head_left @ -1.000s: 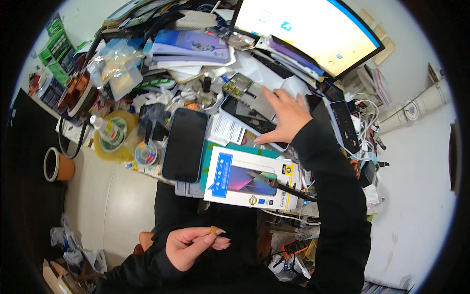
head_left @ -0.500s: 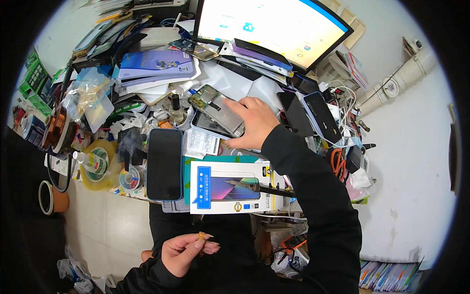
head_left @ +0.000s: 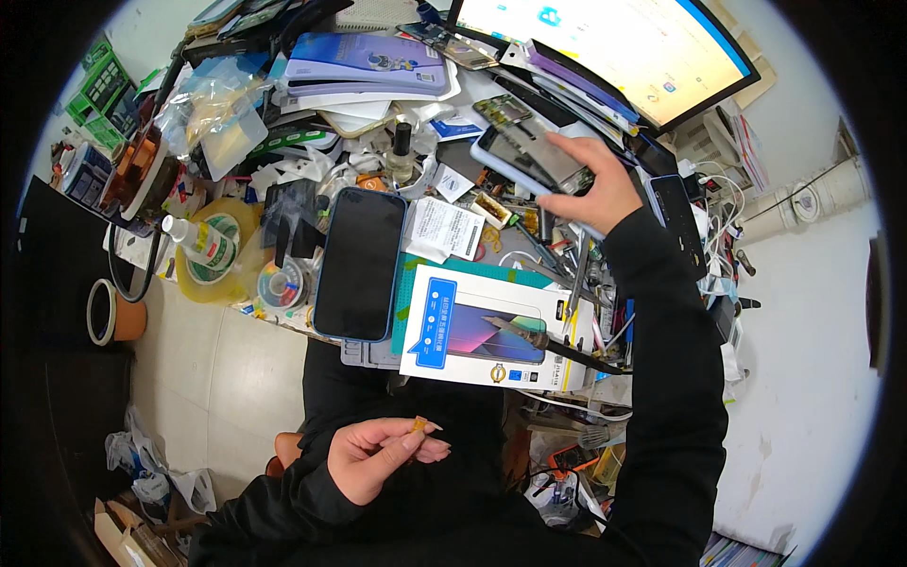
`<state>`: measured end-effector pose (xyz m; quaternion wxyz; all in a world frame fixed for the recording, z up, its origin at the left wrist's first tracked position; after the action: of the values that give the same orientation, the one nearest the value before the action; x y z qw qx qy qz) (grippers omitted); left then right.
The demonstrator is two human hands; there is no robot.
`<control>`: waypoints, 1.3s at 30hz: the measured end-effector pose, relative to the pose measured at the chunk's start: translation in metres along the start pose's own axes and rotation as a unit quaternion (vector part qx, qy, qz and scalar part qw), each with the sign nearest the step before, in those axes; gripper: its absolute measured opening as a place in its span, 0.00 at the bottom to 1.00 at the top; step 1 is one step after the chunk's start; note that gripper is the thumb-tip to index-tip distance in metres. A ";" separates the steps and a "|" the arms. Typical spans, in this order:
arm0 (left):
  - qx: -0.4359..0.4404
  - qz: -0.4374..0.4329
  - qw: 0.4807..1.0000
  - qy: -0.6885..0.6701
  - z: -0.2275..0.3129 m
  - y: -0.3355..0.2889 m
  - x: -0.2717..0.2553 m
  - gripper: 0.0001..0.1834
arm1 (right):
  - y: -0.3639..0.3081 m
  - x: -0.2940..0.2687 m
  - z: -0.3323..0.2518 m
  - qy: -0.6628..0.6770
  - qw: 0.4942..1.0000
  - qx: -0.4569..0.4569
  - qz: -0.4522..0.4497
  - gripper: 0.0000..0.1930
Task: The person disassembles a smartphone, removes a ribbon cable, and uses a soldering iron and tweezers to work on the cable's connector. They then reposition the cable and continue soldering on the phone's internal components.
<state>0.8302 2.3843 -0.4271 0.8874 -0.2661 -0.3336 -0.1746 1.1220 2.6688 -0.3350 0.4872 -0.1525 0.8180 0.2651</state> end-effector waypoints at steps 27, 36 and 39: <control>0.014 0.049 0.997 0.055 0.004 0.007 -0.001 0.12 | -0.043 -0.020 -0.052 -0.007 0.998 0.029 -0.062 0.08; 0.005 0.000 0.999 0.033 -0.003 0.010 0.007 0.13 | -0.082 0.020 -0.051 -0.199 0.963 0.014 -0.184 0.09; 0.021 0.014 0.999 0.042 -0.003 0.007 0.005 0.13 | -0.078 0.015 -0.052 -0.197 0.971 -0.012 -0.133 0.08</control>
<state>0.8383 2.3877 -0.4279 0.9082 -0.2451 -0.2960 -0.1658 1.1176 2.5750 -0.3502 0.6680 -0.2103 0.6749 0.2325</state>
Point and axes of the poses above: each hand's wrist, its own y-axis towards the middle knuckle, its own x-axis out of the palm, z = x × y, the point moved 3 cm from there along y, towards the middle knuckle, and after that the axes turned 4 degrees about -x, right-handed, at the moved point
